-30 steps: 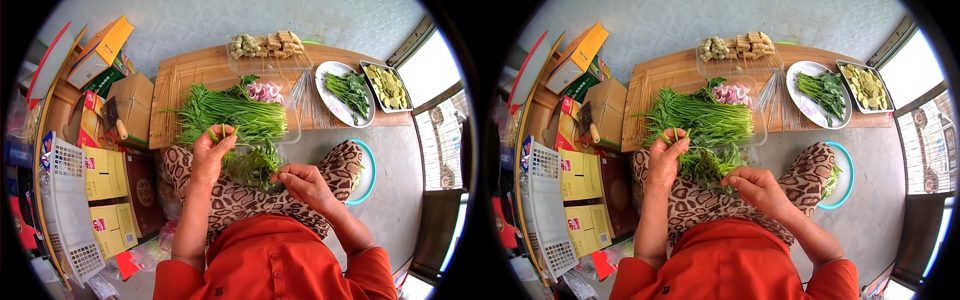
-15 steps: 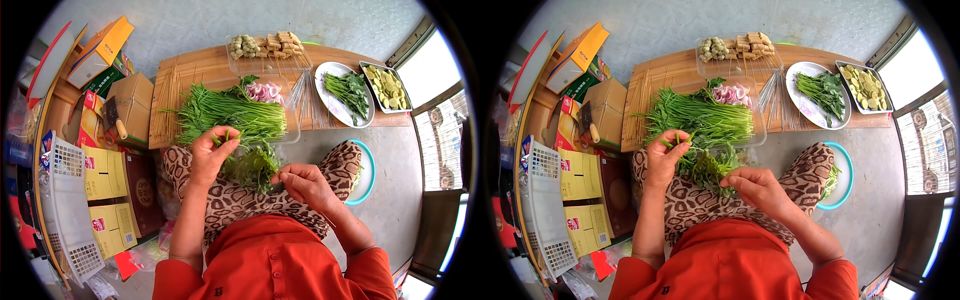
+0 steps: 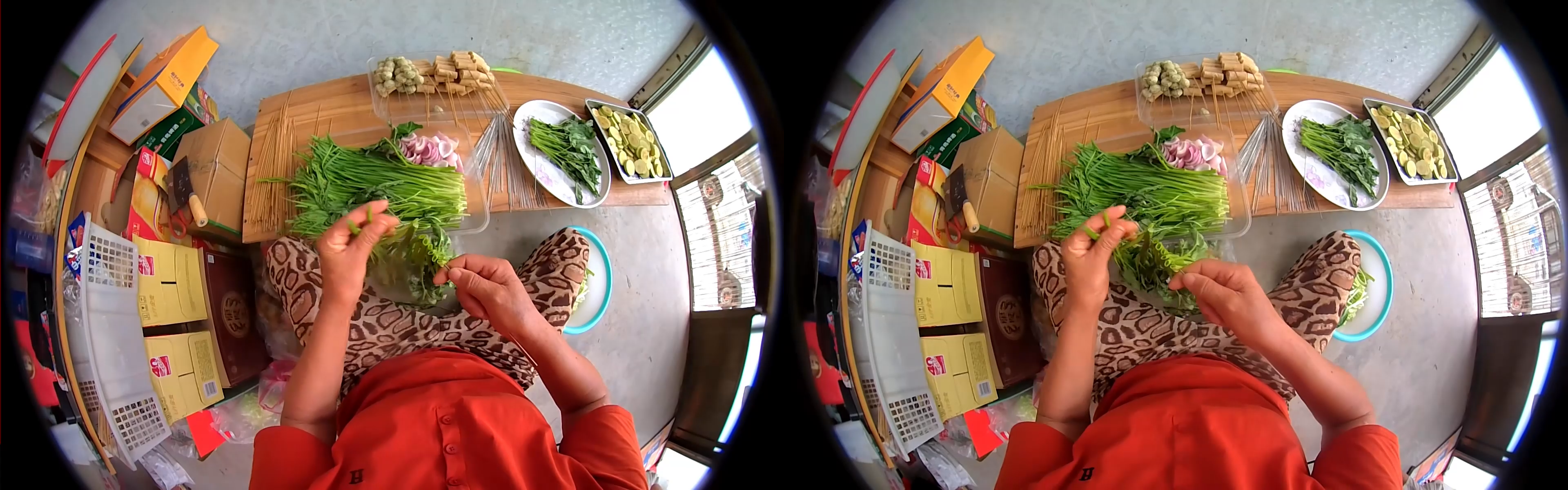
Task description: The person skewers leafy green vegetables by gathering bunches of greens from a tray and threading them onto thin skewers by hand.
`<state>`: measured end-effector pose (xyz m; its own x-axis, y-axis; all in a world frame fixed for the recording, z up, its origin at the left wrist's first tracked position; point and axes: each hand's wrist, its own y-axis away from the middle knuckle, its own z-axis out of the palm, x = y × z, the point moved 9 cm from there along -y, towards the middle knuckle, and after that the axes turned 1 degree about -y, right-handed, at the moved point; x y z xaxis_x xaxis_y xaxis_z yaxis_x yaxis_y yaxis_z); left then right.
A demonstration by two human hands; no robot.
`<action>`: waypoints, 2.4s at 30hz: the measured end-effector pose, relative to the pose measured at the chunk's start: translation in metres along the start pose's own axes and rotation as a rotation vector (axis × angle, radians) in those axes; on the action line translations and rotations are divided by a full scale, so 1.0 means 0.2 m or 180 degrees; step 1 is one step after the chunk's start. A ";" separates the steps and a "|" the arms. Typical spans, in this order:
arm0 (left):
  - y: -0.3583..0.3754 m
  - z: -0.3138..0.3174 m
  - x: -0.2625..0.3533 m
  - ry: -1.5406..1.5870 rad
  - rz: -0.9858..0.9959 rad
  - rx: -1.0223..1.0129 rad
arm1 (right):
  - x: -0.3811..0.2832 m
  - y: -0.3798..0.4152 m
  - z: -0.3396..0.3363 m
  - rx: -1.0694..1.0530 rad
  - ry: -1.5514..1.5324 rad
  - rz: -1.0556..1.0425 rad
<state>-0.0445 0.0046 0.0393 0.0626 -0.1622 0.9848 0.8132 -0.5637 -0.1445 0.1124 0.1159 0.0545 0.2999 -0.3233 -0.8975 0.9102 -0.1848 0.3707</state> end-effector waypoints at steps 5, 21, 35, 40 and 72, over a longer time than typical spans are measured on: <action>-0.03 -0.23 -0.04 0.0281 0.0289 0.0581 | 0.01 0.02 -0.05 0.0000 -0.0076 -0.0009; -0.03 -0.03 -0.05 0.1195 -0.0553 -0.0194 | -0.01 0.02 0.01 -0.0166 0.0108 -0.0108; 0.00 -0.02 -0.08 0.1453 -0.0820 -0.0181 | -0.03 0.03 0.04 -0.0158 0.0209 -0.0136; -0.01 -0.01 -0.08 0.1506 -0.0804 -0.0196 | -0.03 0.03 0.03 -0.0166 0.0201 -0.0139; 0.01 -0.01 -0.08 0.1402 -0.0972 -0.0216 | -0.03 0.04 0.02 -0.0195 0.0142 -0.0078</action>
<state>-0.0455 0.0052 0.0239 -0.4311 -0.2988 0.8514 0.7164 -0.6870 0.1217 0.1164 0.1115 0.0631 0.2884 -0.2774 -0.9165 0.9328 -0.1347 0.3343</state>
